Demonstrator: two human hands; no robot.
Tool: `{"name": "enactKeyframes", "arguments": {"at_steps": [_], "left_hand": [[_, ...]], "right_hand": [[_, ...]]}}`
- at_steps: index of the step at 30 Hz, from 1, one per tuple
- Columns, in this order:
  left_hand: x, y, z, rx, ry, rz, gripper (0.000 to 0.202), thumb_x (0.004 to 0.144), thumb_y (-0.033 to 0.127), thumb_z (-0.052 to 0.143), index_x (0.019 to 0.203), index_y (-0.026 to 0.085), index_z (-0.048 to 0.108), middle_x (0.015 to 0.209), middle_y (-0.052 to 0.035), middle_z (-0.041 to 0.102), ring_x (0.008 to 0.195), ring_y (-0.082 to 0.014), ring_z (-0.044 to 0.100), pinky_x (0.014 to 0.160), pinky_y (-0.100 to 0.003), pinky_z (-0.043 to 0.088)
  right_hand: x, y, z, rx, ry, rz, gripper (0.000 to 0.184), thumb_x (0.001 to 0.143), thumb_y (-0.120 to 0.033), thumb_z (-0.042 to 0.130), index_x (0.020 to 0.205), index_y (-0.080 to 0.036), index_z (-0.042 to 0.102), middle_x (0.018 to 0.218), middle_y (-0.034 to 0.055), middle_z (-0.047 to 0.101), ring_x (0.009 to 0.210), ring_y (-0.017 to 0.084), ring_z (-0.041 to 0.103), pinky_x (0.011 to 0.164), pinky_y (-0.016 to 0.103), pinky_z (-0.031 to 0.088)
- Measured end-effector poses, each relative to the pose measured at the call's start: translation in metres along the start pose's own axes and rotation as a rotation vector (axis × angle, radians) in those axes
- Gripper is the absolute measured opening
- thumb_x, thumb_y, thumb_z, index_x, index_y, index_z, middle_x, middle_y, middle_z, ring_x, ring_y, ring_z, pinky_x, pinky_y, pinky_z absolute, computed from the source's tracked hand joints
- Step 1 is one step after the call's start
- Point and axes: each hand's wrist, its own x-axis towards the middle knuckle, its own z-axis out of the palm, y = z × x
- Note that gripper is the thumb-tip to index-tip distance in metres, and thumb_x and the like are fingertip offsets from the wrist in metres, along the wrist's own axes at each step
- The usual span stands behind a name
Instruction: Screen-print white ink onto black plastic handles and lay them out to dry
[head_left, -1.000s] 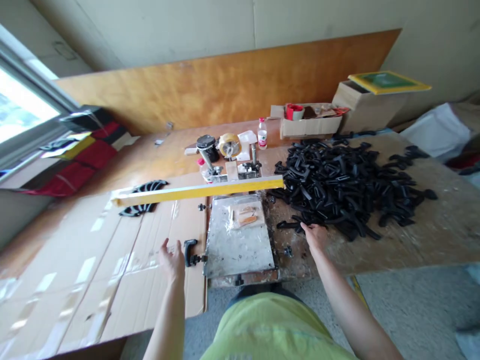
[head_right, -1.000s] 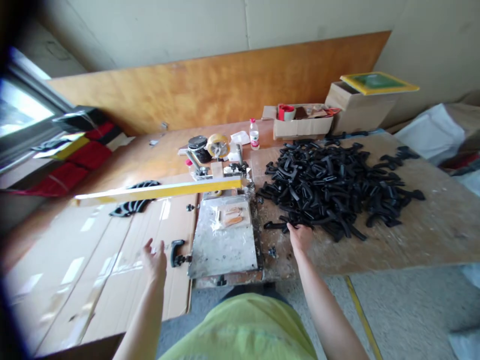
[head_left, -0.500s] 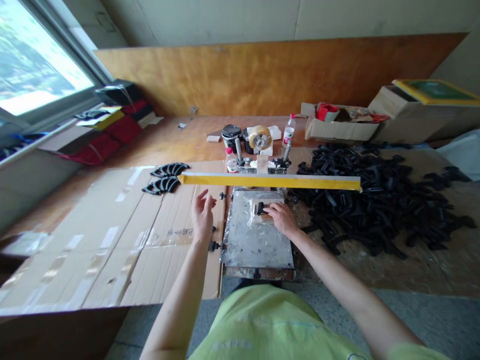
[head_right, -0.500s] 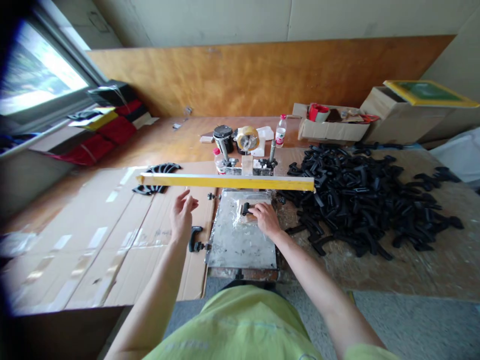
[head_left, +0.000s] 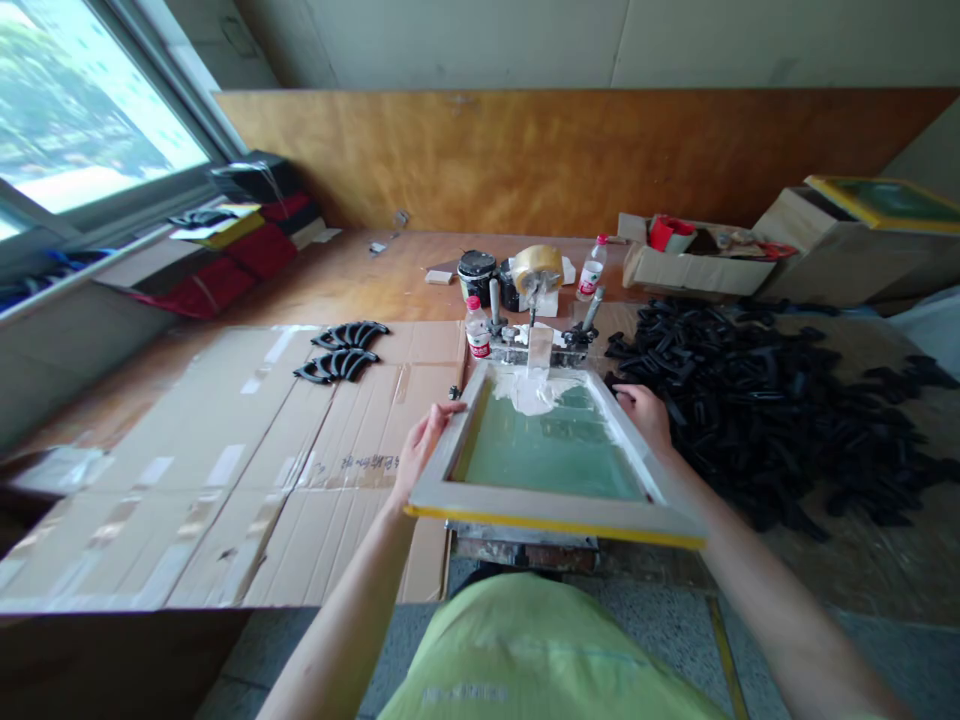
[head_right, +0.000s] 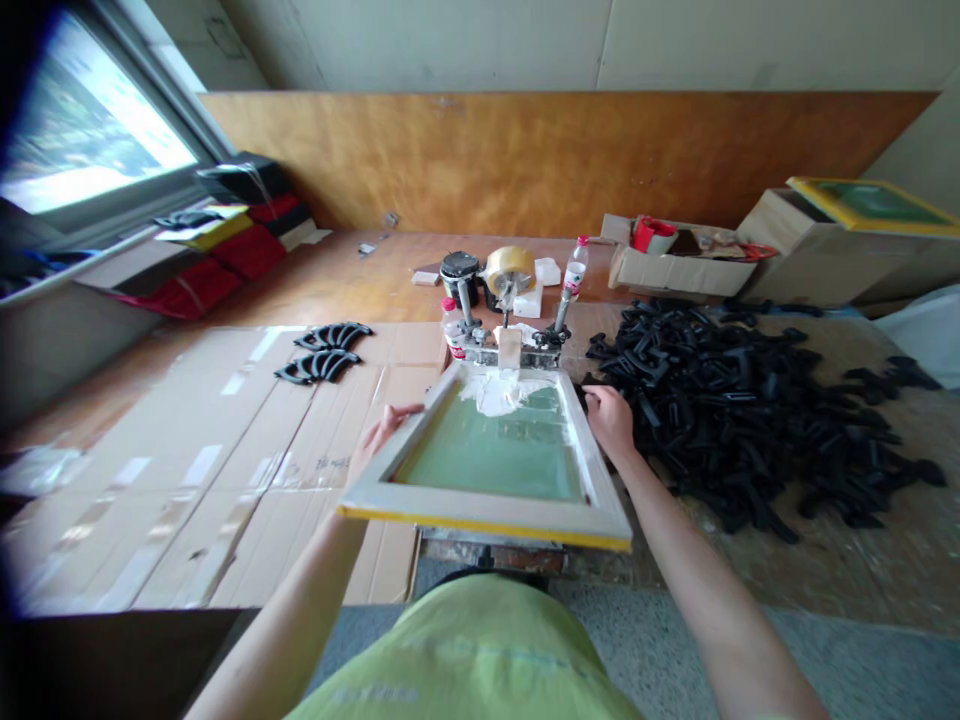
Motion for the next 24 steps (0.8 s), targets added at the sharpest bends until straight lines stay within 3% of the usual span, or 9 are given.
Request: {"name": "enactKeyframes", "arguments": {"at_steps": [2, 5, 7, 9, 12, 16, 20, 22, 24], "left_hand": [[-0.01, -0.027, -0.008, 0.055, -0.058, -0.143, 0.061, 0.078, 0.064, 0.057, 0.115, 0.016, 0.063, 0.072, -0.0006, 0.064, 0.052, -0.0109, 0.053, 0.047, -0.021, 0.038], [-0.013, -0.069, -0.012, 0.121, -0.049, -0.207, 0.07, 0.072, 0.06, 0.065, 0.129, 0.02, 0.054, 0.073, 0.0008, 0.064, 0.056, -0.0121, 0.056, 0.049, -0.021, 0.04], [-0.01, -0.091, -0.01, 0.159, -0.022, -0.207, 0.075, 0.073, 0.057, 0.064, 0.137, 0.022, 0.047, 0.073, 0.0015, 0.064, 0.058, -0.0123, 0.056, 0.051, -0.021, 0.041], [-0.006, -0.104, -0.009, 0.167, -0.017, -0.214, 0.074, 0.076, 0.056, 0.062, 0.139, 0.022, 0.044, 0.074, 0.0015, 0.064, 0.059, -0.0119, 0.056, 0.053, -0.021, 0.041], [-0.005, -0.11, -0.008, 0.169, -0.025, -0.224, 0.07, 0.077, 0.056, 0.061, 0.136, 0.021, 0.048, 0.075, 0.0009, 0.064, 0.06, -0.0122, 0.056, 0.054, -0.021, 0.041], [-0.006, -0.11, -0.01, 0.211, -0.007, -0.212, 0.065, 0.079, 0.054, 0.059, 0.133, 0.018, 0.052, 0.072, 0.0007, 0.061, 0.062, -0.013, 0.055, 0.055, -0.022, 0.04], [-0.006, -0.113, -0.011, 0.253, 0.015, -0.188, 0.063, 0.08, 0.053, 0.058, 0.132, 0.018, 0.054, 0.077, -0.0012, 0.063, 0.066, -0.0142, 0.057, 0.058, -0.023, 0.042], [-0.006, -0.114, -0.011, 0.267, 0.011, -0.185, 0.062, 0.081, 0.053, 0.058, 0.132, 0.019, 0.054, 0.081, -0.0025, 0.066, 0.068, -0.0151, 0.058, 0.059, -0.024, 0.044], [-0.006, -0.114, -0.011, 0.269, 0.009, -0.18, 0.062, 0.081, 0.053, 0.057, 0.132, 0.018, 0.054, 0.084, -0.0039, 0.067, 0.071, -0.0161, 0.06, 0.06, -0.024, 0.044]], "right_hand": [[0.024, -0.014, -0.003, -0.017, 0.055, -0.137, 0.035, 0.087, -0.023, 0.051, 0.119, -0.014, 0.063, 0.122, 0.0138, 0.059, 0.113, 0.028, 0.055, 0.101, 0.044, 0.042], [0.05, -0.056, 0.018, -0.096, 0.032, -0.447, 0.05, 0.082, -0.022, 0.061, 0.131, -0.017, 0.053, 0.135, 0.013, 0.048, 0.123, 0.028, 0.047, 0.105, 0.044, 0.039], [0.06, -0.082, 0.038, -0.191, -0.075, -0.521, 0.048, 0.08, -0.018, 0.063, 0.127, -0.016, 0.055, 0.126, 0.0127, 0.055, 0.117, 0.027, 0.05, 0.1, 0.041, 0.043], [0.062, -0.097, 0.055, -0.303, -0.207, -0.489, 0.034, 0.08, -0.015, 0.062, 0.113, -0.016, 0.06, 0.108, 0.0111, 0.063, 0.104, 0.025, 0.056, 0.09, 0.035, 0.046], [0.051, -0.103, 0.068, -0.433, -0.317, -0.419, 0.017, 0.082, -0.012, 0.055, 0.097, -0.015, 0.063, 0.095, 0.0115, 0.066, 0.091, 0.023, 0.059, 0.082, 0.031, 0.046], [0.014, -0.101, 0.071, -0.482, -0.297, -0.45, 0.02, 0.081, -0.007, 0.047, 0.092, -0.013, 0.063, 0.093, 0.0147, 0.065, 0.09, 0.025, 0.058, 0.078, 0.033, 0.043], [-0.019, -0.099, 0.056, -0.442, -0.39, -0.681, 0.021, 0.08, -0.005, 0.045, 0.087, -0.014, 0.063, 0.088, 0.0129, 0.064, 0.089, 0.025, 0.056, 0.073, 0.033, 0.042], [-0.02, -0.098, 0.044, -0.377, -0.468, -0.812, 0.02, 0.079, -0.005, 0.046, 0.085, -0.016, 0.062, 0.087, 0.0104, 0.064, 0.088, 0.023, 0.055, 0.073, 0.031, 0.042], [-0.014, -0.097, 0.037, -0.304, -0.519, -0.852, 0.018, 0.079, -0.006, 0.049, 0.082, -0.018, 0.062, 0.084, 0.0069, 0.063, 0.086, 0.021, 0.055, 0.071, 0.03, 0.042]]}}
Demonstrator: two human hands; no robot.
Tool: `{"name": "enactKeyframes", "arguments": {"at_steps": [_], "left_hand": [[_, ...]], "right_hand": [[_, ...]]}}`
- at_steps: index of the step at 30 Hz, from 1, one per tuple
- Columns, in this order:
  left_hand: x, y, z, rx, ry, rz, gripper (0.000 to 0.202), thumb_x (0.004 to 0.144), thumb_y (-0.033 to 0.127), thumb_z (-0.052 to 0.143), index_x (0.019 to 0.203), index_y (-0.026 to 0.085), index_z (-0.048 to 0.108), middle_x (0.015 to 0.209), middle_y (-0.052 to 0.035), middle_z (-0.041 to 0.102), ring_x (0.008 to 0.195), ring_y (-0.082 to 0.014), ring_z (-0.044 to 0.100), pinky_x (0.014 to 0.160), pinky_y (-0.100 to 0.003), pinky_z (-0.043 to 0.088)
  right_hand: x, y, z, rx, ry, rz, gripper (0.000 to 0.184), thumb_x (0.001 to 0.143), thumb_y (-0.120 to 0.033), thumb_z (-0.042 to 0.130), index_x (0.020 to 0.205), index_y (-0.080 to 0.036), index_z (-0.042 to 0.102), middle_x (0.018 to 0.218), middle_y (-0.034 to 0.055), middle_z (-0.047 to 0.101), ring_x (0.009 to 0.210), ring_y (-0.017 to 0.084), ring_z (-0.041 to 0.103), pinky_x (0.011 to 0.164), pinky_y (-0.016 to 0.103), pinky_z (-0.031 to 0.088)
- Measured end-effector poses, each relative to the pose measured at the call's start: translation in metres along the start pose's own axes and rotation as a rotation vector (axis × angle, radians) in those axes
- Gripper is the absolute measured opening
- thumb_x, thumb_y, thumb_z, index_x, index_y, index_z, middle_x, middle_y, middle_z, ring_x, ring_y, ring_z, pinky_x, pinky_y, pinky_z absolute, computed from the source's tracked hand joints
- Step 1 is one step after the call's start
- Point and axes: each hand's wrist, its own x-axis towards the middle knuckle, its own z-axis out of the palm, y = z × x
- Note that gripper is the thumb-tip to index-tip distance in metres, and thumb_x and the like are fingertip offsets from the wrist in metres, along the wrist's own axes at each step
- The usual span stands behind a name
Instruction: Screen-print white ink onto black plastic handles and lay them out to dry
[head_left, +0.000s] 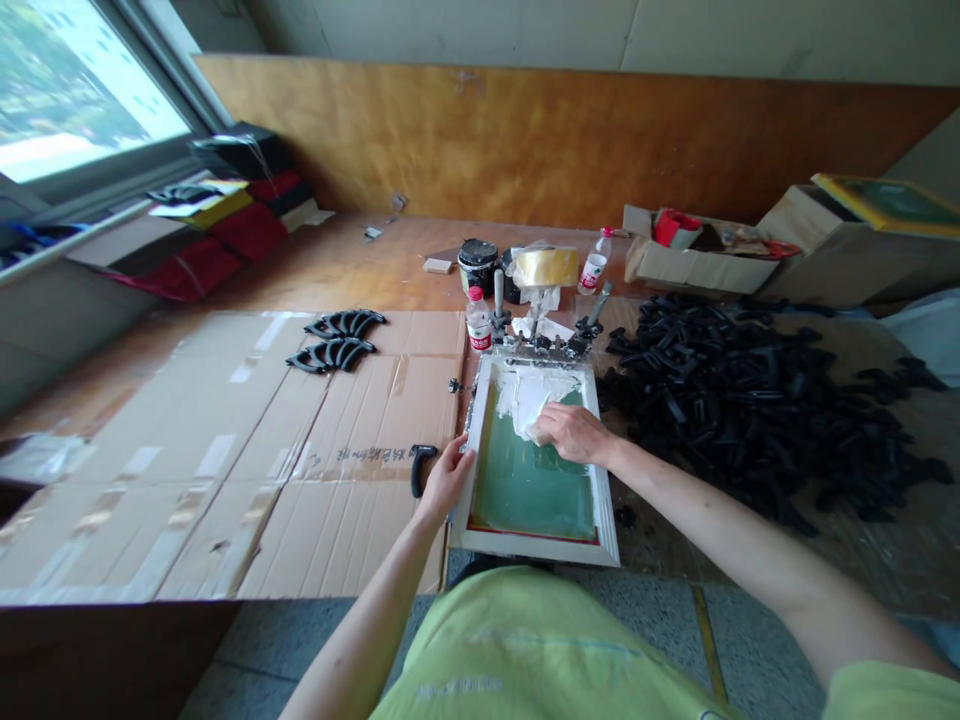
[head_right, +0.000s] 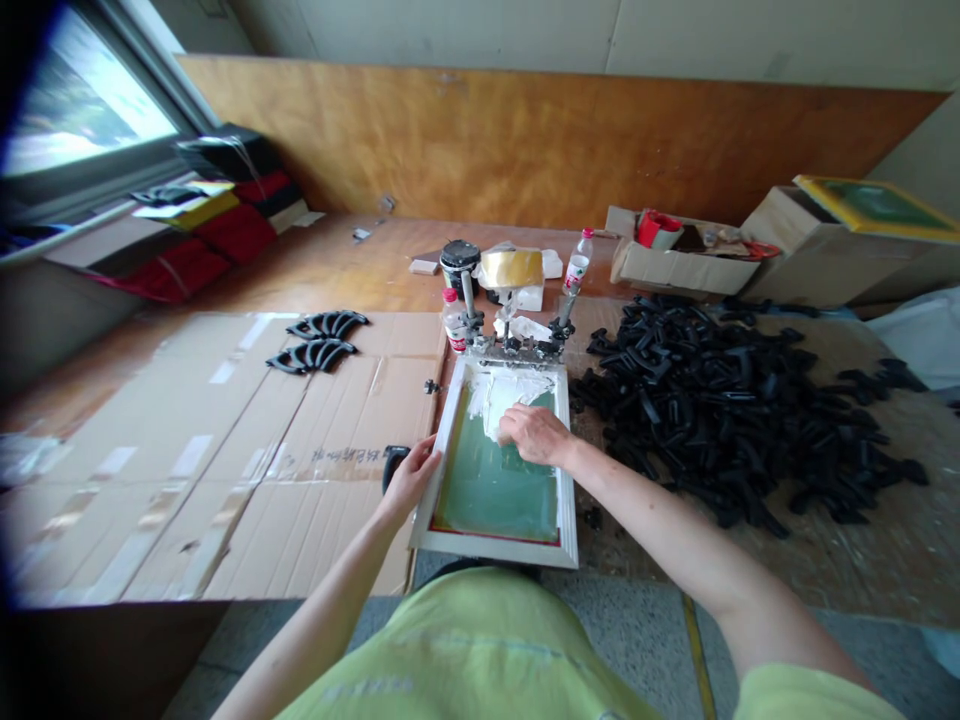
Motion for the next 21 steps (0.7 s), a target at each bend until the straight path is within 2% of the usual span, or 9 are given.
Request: {"name": "enactKeyframes", "arguments": {"at_steps": [2, 5, 9, 12, 15, 17, 19, 21], "left_hand": [[-0.001, 0.001, 0.0, -0.008, 0.012, 0.003, 0.062, 0.08, 0.053, 0.058, 0.131, 0.018, 0.055, 0.085, -0.0048, 0.068, 0.072, -0.0169, 0.061, 0.061, -0.025, 0.045], [-0.001, 0.004, -0.001, -0.03, 0.033, -0.012, 0.061, 0.077, 0.053, 0.062, 0.126, 0.017, 0.058, 0.082, -0.0044, 0.068, 0.069, -0.017, 0.062, 0.059, -0.025, 0.046], [-0.003, 0.008, 0.0, -0.056, 0.036, -0.027, 0.063, 0.074, 0.054, 0.064, 0.125, 0.017, 0.059, 0.075, -0.0023, 0.067, 0.062, -0.0151, 0.06, 0.055, -0.024, 0.044], [-0.007, 0.017, -0.003, -0.072, 0.002, -0.025, 0.066, 0.076, 0.055, 0.063, 0.129, 0.018, 0.055, 0.072, -0.0007, 0.066, 0.06, -0.0139, 0.059, 0.052, -0.022, 0.043], [-0.016, 0.04, -0.01, -0.144, -0.06, -0.038, 0.072, 0.074, 0.056, 0.066, 0.134, 0.021, 0.05, 0.073, 0.0006, 0.066, 0.058, -0.0128, 0.058, 0.05, -0.021, 0.042], [-0.021, 0.063, -0.017, -0.211, -0.096, -0.047, 0.07, 0.074, 0.059, 0.065, 0.133, 0.022, 0.052, 0.074, 0.001, 0.066, 0.054, -0.0118, 0.056, 0.048, -0.021, 0.04], [-0.022, 0.089, -0.021, -0.265, -0.093, -0.033, 0.064, 0.076, 0.062, 0.061, 0.125, 0.021, 0.059, 0.076, 0.0003, 0.067, 0.051, -0.0105, 0.054, 0.046, -0.021, 0.04], [-0.016, 0.116, -0.021, -0.348, -0.057, 0.04, 0.059, 0.077, 0.064, 0.058, 0.115, 0.019, 0.063, 0.083, -0.0021, 0.068, 0.056, -0.0111, 0.058, 0.049, -0.021, 0.044]], "right_hand": [[0.003, 0.005, -0.001, 0.035, 0.053, 0.058, 0.016, 0.079, -0.007, 0.051, 0.08, -0.019, 0.061, 0.083, 0.0054, 0.062, 0.085, 0.021, 0.055, 0.07, 0.029, 0.042], [0.003, 0.002, 0.012, 0.001, 0.182, 0.162, 0.021, 0.082, -0.004, 0.046, 0.082, -0.017, 0.063, 0.088, 0.0088, 0.062, 0.092, 0.023, 0.053, 0.076, 0.032, 0.044], [-0.011, -0.01, 0.027, 0.031, 0.206, 0.066, 0.024, 0.085, -0.005, 0.044, 0.091, -0.016, 0.065, 0.093, 0.0108, 0.063, 0.097, 0.023, 0.053, 0.085, 0.034, 0.045], [-0.002, -0.003, 0.016, 0.098, 0.222, 0.107, 0.021, 0.087, -0.013, 0.053, 0.102, -0.019, 0.066, 0.095, 0.0073, 0.065, 0.095, 0.021, 0.056, 0.085, 0.031, 0.046], [0.03, 0.023, -0.008, 0.124, 0.267, 0.286, 0.041, 0.085, -0.024, 0.062, 0.126, -0.025, 0.057, 0.1, 0.0035, 0.067, 0.089, 0.019, 0.061, 0.082, 0.029, 0.047], [0.046, 0.048, -0.024, 0.108, 0.297, 0.421, 0.053, 0.084, -0.03, 0.066, 0.135, -0.028, 0.051, 0.098, 0.0024, 0.069, 0.084, 0.018, 0.063, 0.08, 0.029, 0.047], [0.045, 0.076, -0.037, 0.11, 0.363, 0.524, 0.052, 0.085, -0.035, 0.064, 0.135, -0.027, 0.052, 0.094, 0.0023, 0.07, 0.081, 0.019, 0.064, 0.08, 0.03, 0.047], [0.025, 0.099, -0.041, 0.159, 0.468, 0.634, 0.041, 0.089, -0.035, 0.056, 0.128, -0.023, 0.057, 0.089, 0.0036, 0.071, 0.08, 0.019, 0.064, 0.081, 0.031, 0.047]]}}
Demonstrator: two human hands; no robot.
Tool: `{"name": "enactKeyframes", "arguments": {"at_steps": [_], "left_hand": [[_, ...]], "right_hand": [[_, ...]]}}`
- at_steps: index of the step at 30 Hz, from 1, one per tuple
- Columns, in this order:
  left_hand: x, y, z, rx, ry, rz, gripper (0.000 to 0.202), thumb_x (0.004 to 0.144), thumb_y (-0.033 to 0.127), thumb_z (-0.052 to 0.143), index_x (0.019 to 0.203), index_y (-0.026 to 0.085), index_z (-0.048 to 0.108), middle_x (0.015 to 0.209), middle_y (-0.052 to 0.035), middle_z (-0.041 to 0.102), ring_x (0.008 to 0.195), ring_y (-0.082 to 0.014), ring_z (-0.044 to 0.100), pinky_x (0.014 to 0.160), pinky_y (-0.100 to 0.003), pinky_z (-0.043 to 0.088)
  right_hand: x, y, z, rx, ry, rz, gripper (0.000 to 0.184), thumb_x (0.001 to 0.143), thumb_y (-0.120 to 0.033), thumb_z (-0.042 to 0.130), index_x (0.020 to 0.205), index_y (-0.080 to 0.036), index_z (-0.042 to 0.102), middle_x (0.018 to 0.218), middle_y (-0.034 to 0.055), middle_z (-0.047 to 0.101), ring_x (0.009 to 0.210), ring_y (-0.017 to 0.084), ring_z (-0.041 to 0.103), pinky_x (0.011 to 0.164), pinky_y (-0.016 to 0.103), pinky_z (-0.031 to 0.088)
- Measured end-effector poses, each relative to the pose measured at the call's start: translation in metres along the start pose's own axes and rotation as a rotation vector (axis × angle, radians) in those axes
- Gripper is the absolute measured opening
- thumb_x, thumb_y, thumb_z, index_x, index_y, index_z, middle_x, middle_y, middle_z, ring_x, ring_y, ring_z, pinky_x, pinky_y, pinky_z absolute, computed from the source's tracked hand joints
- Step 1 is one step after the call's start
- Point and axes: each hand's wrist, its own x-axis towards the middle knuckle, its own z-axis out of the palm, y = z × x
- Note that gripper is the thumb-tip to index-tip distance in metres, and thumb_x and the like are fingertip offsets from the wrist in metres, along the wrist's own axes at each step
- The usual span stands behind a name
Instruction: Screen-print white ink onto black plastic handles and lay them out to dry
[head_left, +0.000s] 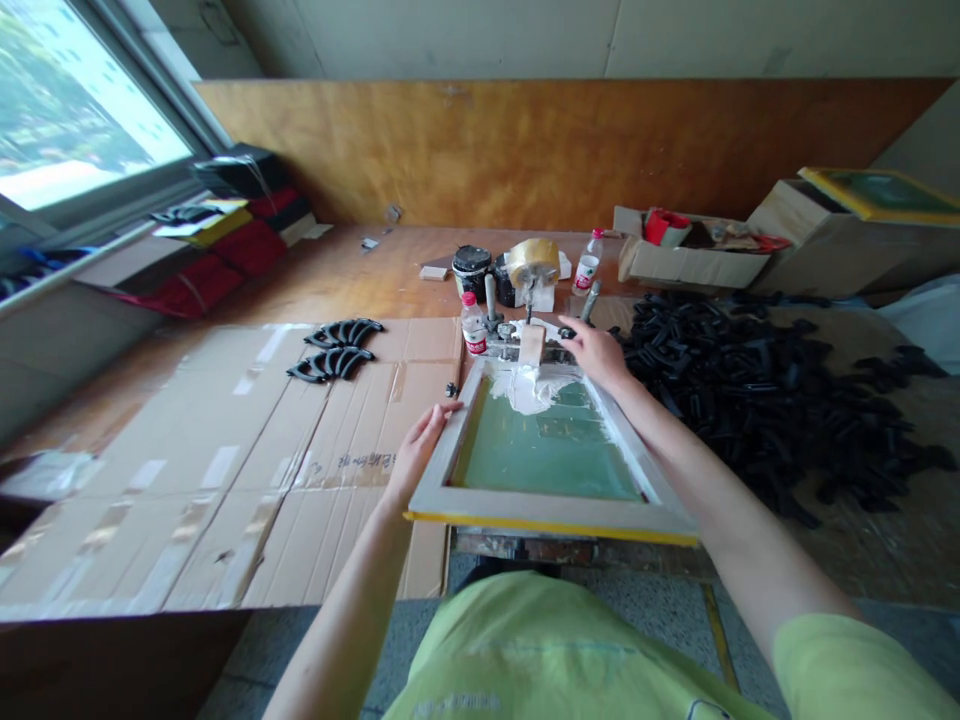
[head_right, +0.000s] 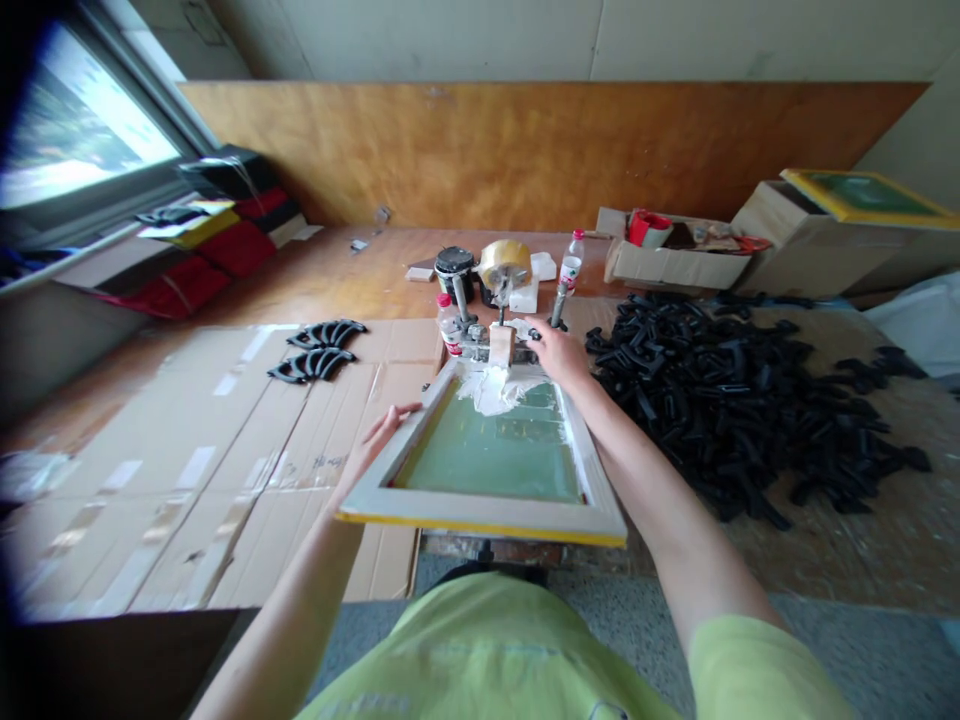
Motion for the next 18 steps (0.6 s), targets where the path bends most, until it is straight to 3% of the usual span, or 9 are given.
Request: {"name": "enactKeyframes", "arguments": {"at_steps": [2, 4, 7, 10, 13, 15, 18], "left_hand": [[0.014, 0.023, 0.011, -0.111, 0.01, 0.13, 0.055, 0.078, 0.062, 0.058, 0.112, 0.018, 0.063, 0.097, -0.0046, 0.069, 0.072, -0.0142, 0.064, 0.06, -0.023, 0.051], [0.029, 0.04, 0.021, -0.189, -0.011, 0.213, 0.052, 0.079, 0.059, 0.058, 0.11, 0.018, 0.062, 0.103, -0.0063, 0.068, 0.084, -0.0167, 0.065, 0.066, -0.026, 0.054], [0.041, 0.046, 0.032, -0.23, 0.019, 0.223, 0.048, 0.083, 0.056, 0.055, 0.111, 0.017, 0.059, 0.095, -0.0066, 0.068, 0.08, -0.0159, 0.065, 0.063, -0.026, 0.054], [0.029, 0.016, 0.044, -0.265, 0.102, 0.144, 0.05, 0.085, 0.055, 0.054, 0.119, 0.019, 0.054, 0.093, -0.006, 0.069, 0.073, -0.013, 0.065, 0.06, -0.022, 0.053], [-0.001, -0.038, 0.06, -0.187, -0.058, -0.206, 0.058, 0.081, 0.059, 0.058, 0.121, 0.017, 0.054, 0.1, -0.0118, 0.07, 0.075, -0.0172, 0.068, 0.057, -0.026, 0.055], [-0.019, -0.07, 0.066, -0.159, -0.131, -0.37, 0.059, 0.079, 0.061, 0.059, 0.116, 0.016, 0.056, 0.102, -0.0137, 0.07, 0.08, -0.0206, 0.069, 0.058, -0.029, 0.055], [-0.025, -0.097, 0.044, -0.095, -0.041, -0.378, 0.052, 0.076, 0.064, 0.059, 0.095, 0.015, 0.059, 0.081, -0.0084, 0.069, 0.067, -0.0173, 0.066, 0.053, -0.025, 0.052]], "right_hand": [[-0.017, 0.028, -0.006, 0.045, 0.063, 0.152, 0.032, 0.092, -0.031, 0.049, 0.116, -0.017, 0.064, 0.085, 0.006, 0.071, 0.079, 0.02, 0.064, 0.081, 0.032, 0.047], [-0.046, 0.046, 0.001, 0.064, 0.019, 0.242, 0.027, 0.091, -0.028, 0.049, 0.105, -0.014, 0.068, 0.085, 0.0079, 0.071, 0.08, 0.02, 0.063, 0.08, 0.032, 0.047], [-0.091, 0.043, 0.028, 0.077, -0.189, 0.079, 0.025, 0.084, -0.024, 0.06, 0.108, -0.018, 0.067, 0.099, 0.0071, 0.069, 0.093, 0.021, 0.061, 0.087, 0.034, 0.046], [-0.12, 0.013, 0.052, 0.013, -0.278, -0.097, 0.025, 0.081, -0.021, 0.066, 0.107, -0.022, 0.067, 0.104, 0.0068, 0.065, 0.102, 0.022, 0.057, 0.093, 0.038, 0.043], [-0.142, -0.032, 0.059, 0.006, -0.166, -0.122, 0.015, 0.086, -0.024, 0.064, 0.099, -0.021, 0.069, 0.094, 0.0077, 0.063, 0.097, 0.023, 0.055, 0.09, 0.038, 0.045], [-0.157, -0.059, 0.059, 0.076, -0.128, -0.229, 0.016, 0.089, -0.025, 0.06, 0.102, -0.022, 0.069, 0.091, 0.007, 0.062, 0.095, 0.022, 0.055, 0.088, 0.037, 0.046], [-0.18, -0.065, 0.053, 0.224, -0.167, -0.384, 0.024, 0.093, -0.022, 0.052, 0.113, -0.025, 0.065, 0.097, 0.0049, 0.065, 0.096, 0.019, 0.057, 0.087, 0.034, 0.048]]}}
